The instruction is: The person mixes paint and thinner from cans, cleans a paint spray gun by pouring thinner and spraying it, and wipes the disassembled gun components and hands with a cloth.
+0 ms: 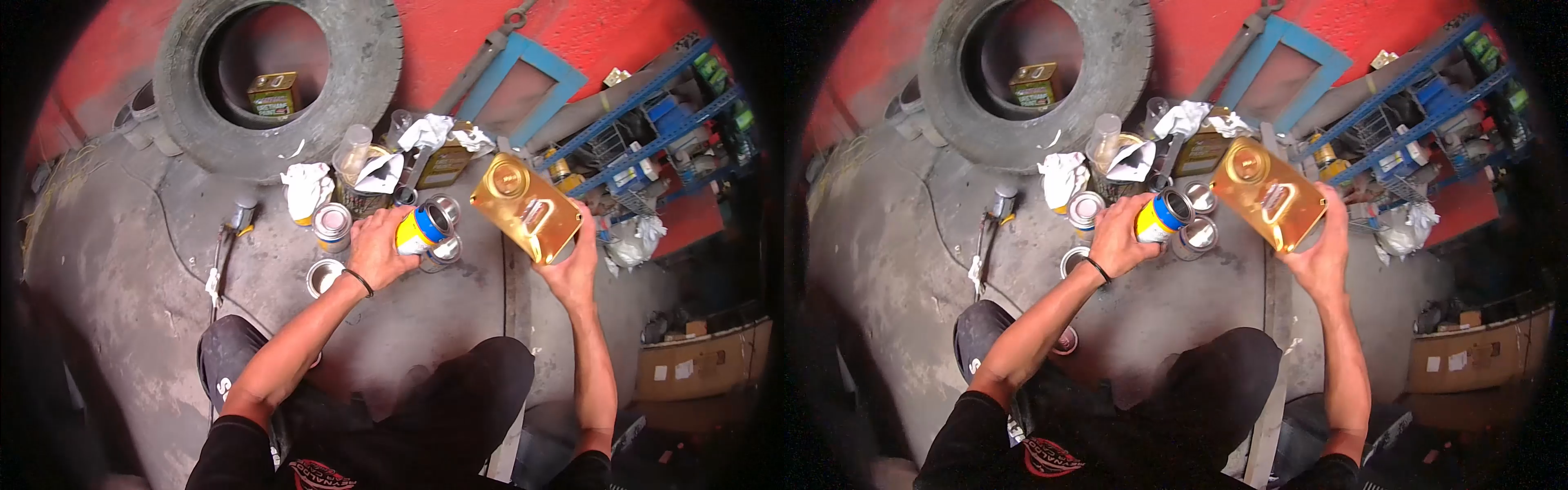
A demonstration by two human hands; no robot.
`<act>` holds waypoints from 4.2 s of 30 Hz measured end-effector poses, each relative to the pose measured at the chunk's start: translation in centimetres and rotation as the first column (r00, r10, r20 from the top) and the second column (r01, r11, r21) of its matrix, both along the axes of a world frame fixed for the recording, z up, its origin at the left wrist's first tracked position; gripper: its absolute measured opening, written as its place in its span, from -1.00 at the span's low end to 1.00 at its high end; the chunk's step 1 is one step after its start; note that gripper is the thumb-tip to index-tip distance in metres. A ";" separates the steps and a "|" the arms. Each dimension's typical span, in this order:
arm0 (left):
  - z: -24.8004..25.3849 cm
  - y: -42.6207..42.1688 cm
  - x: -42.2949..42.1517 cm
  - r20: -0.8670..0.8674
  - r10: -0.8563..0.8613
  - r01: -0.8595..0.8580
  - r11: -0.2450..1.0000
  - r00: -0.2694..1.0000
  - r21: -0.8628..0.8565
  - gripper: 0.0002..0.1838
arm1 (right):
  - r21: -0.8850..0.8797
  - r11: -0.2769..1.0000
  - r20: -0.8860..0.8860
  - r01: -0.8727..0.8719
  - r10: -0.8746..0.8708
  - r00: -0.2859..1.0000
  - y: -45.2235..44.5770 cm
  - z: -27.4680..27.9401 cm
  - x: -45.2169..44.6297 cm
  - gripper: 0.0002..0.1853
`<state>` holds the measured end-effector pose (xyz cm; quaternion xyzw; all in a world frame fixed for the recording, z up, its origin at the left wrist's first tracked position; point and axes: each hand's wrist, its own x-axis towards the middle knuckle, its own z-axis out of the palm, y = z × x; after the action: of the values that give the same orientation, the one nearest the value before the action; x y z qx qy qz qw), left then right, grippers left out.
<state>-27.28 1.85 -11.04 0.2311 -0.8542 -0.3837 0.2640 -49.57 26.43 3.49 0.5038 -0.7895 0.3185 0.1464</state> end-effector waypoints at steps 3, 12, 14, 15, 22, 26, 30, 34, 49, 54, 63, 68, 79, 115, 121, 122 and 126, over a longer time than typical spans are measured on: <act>1.2 0.3 -0.2 -0.005 -0.009 0.009 0.999 1.000 -0.033 -0.09 | 0.056 0.997 -0.191 -0.046 0.056 0.980 -0.3 1.2 2.0 0.15; 1.8 -0.6 0.8 -0.042 0.009 -0.013 0.996 0.999 -0.092 -0.10 | 0.204 0.978 -0.448 -0.045 0.134 0.884 -2.8 3.1 5.2 0.15; 1.5 -0.7 0.8 -0.039 0.016 -0.020 0.995 0.999 -0.096 -0.10 | 0.241 0.970 -0.507 -0.034 0.156 0.848 -3.1 3.8 5.5 0.14; 1.4 -0.8 0.8 -0.038 0.020 -0.024 0.995 0.999 -0.100 -0.09 | 0.256 0.966 -0.523 -0.030 0.164 0.837 -3.3 4.1 5.8 0.14; 1.6 -0.4 0.7 -0.063 0.037 -0.042 0.995 0.997 -0.087 -0.07 | 0.337 0.941 -0.591 -0.012 0.222 0.775 -4.3 6.2 7.1 0.06; 1.5 -0.1 0.7 -0.087 0.033 -0.039 0.997 0.996 -0.064 -0.07 | 0.365 0.931 -0.624 -0.018 0.259 0.737 -4.8 7.0 7.7 -0.03; 1.3 0.3 0.4 -0.114 0.031 -0.036 0.999 0.993 -0.039 -0.08 | 0.371 0.928 -0.648 -0.035 0.285 0.706 -4.9 7.5 7.9 -0.08; 1.2 0.5 0.0 -0.134 0.032 -0.036 0.999 0.990 -0.023 -0.10 | 0.387 0.922 -0.673 -0.027 0.302 0.675 -4.8 7.7 7.8 -0.11; 0.3 2.2 -1.6 -0.044 -0.028 0.030 0.998 0.999 0.051 -0.07 | 0.434 0.900 -0.670 0.027 0.302 0.678 -3.0 7.7 6.9 -0.10; -1.2 3.4 -1.7 -0.033 -0.065 0.067 0.995 0.997 0.074 -0.07 | 0.424 0.906 -0.564 0.022 0.245 0.788 -1.2 6.0 6.5 -0.01; -5.5 7.3 -0.9 0.097 -0.140 0.119 0.973 0.985 0.197 -0.05 | 0.277 0.960 -0.133 0.025 0.012 0.991 5.0 -2.5 3.8 0.12; -5.3 7.9 -1.7 0.014 -0.112 0.107 0.972 0.994 0.210 -0.03 | 0.150 0.979 0.372 0.135 -0.182 0.910 7.6 -6.6 1.3 0.21; -6.3 6.0 6.8 -0.107 -0.027 0.076 0.868 0.994 0.490 -0.04 | -0.153 0.939 0.572 0.307 -0.170 0.803 -3.6 -17.6 -11.9 0.03; -8.1 6.6 3.7 -0.170 0.174 -0.155 0.980 0.970 0.121 0.04 | -0.046 0.925 0.811 -0.378 0.255 0.526 -9.8 -18.7 10.2 -0.18; -11.7 0.3 17.6 0.013 0.324 -0.324 0.945 0.946 0.052 -0.14 | 0.188 0.786 0.729 -0.588 0.289 0.620 -13.0 -18.1 10.4 -0.23; -13.6 -0.9 20.6 0.104 0.442 -0.447 0.894 0.891 0.034 -0.23 | 0.237 0.755 0.706 -0.611 0.298 0.642 -13.7 -18.1 10.3 -0.23; -18.0 0.5 27.8 0.538 0.493 -0.559 0.828 0.683 -0.050 -0.31 | 0.348 0.662 0.581 -0.663 0.403 0.707 -15.9 -19.8 10.0 -0.13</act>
<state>0.57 2.31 -29.06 0.5783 -0.7656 -0.2625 0.1029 -39.62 10.48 -16.27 0.6490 -0.6660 0.2234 -0.2922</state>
